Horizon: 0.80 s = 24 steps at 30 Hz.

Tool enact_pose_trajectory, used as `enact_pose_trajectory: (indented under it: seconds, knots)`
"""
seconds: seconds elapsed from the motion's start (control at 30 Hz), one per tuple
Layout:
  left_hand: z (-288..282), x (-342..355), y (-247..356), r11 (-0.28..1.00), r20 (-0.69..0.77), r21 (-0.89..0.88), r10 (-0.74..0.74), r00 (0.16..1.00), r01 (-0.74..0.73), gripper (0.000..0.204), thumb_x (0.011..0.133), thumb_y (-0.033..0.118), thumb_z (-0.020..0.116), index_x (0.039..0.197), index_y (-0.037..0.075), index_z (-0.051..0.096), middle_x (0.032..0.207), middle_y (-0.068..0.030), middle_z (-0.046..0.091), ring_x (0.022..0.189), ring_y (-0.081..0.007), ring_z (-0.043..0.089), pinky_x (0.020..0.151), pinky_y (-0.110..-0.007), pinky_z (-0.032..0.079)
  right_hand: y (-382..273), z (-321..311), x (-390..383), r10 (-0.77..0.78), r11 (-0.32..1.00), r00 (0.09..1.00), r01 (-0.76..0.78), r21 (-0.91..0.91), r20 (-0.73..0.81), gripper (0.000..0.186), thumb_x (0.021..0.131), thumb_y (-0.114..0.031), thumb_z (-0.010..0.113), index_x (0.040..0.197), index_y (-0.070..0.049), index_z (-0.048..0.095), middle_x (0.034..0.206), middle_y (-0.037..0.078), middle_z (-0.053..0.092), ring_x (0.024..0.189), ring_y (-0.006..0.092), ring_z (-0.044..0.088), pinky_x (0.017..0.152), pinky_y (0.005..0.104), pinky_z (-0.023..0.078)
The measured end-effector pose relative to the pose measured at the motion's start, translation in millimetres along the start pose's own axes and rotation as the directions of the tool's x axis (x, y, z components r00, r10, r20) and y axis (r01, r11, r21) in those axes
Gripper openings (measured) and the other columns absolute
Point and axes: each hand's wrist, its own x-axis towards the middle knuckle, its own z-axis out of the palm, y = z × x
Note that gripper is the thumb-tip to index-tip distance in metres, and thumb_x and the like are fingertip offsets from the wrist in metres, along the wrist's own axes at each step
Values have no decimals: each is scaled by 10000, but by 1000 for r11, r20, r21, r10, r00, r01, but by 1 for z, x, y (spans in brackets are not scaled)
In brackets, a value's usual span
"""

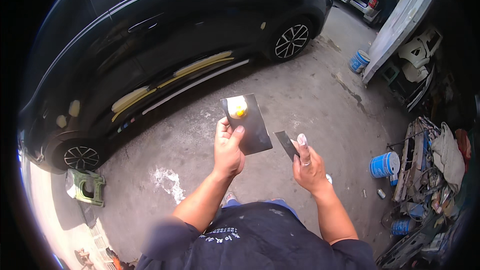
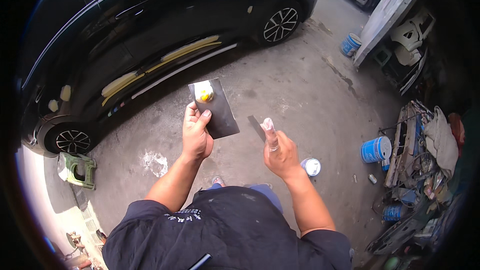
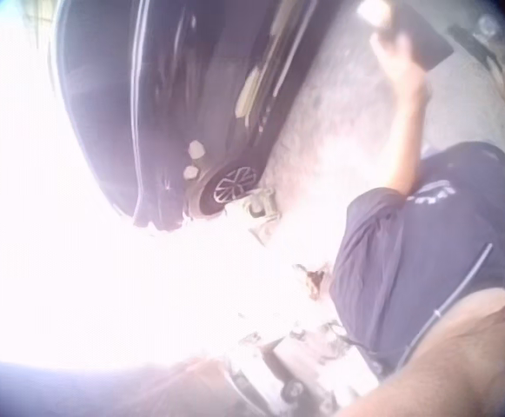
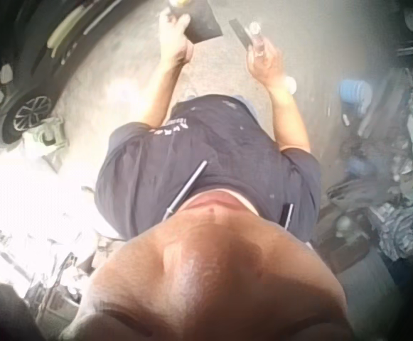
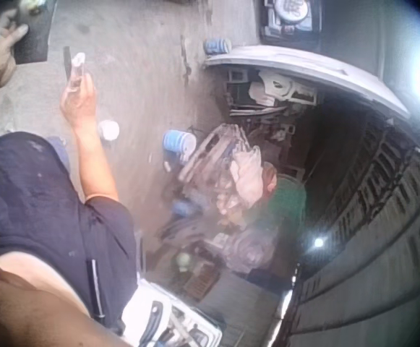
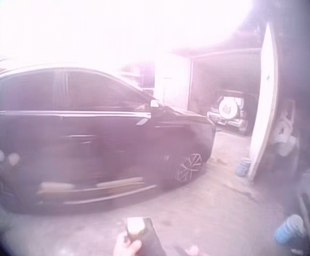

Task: The person scoops body filler from a can onto a metal spreader, mixes it with a hardener, and applies the compound to the side of a black car using a second spreader to smooth the surface.

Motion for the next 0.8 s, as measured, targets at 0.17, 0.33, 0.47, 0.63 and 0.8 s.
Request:
enact_pose_trajectory:
  seconds: [0.17, 0.33, 0.47, 0.63, 0.8]
  knots:
    - [-40, -8, 52, 962, 1, -58, -267, 964, 267, 352, 917, -17, 503, 1259, 30, 436, 1196, -102, 589, 1107, -186, 584, 992, -372, 472, -35, 8, 37, 523, 391, 840, -391, 833, 148, 808, 878, -4, 621, 1529, -75, 148, 858, 14, 581, 739, 61, 523, 709, 202, 414]
    - [-49, -22, 76, 867, 129, -202, -437, 890, 455, 336, 920, 5, 534, 1248, 43, 469, 1154, -102, 611, 1061, -199, 623, 952, -367, 518, -71, 36, 54, 171, -35, 799, -580, 814, 577, 772, 866, -83, 703, 1502, -71, 266, 748, -21, 542, 661, 33, 467, 638, 191, 375]
    - [-59, -27, 82, 926, 103, -124, -346, 933, 357, 390, 905, 25, 577, 1265, 34, 426, 1173, -116, 594, 1086, -211, 603, 955, -404, 506, -65, 70, 70, 213, -81, 801, -557, 827, 560, 782, 855, -97, 722, 1495, -58, 273, 729, -41, 517, 642, 29, 444, 609, 182, 352]
    - [-66, -29, 100, 969, 72, -67, -232, 970, 237, 381, 915, 10, 556, 1274, 25, 430, 1203, -113, 597, 1124, -193, 585, 992, -361, 477, -33, 81, 88, 385, 11, 769, -556, 831, 510, 762, 854, -62, 703, 1480, -53, 268, 765, -21, 569, 675, 36, 513, 636, 185, 425]
    - [-64, -19, 95, 990, -28, 55, 133, 991, -132, 392, 933, -7, 514, 1312, 32, 418, 1266, -123, 568, 1155, -200, 563, 1011, -374, 457, -40, 62, 77, 333, 55, 861, -425, 904, 385, 751, 841, 0, 662, 1480, -60, 271, 988, 80, 611, 858, 113, 604, 770, 250, 509]
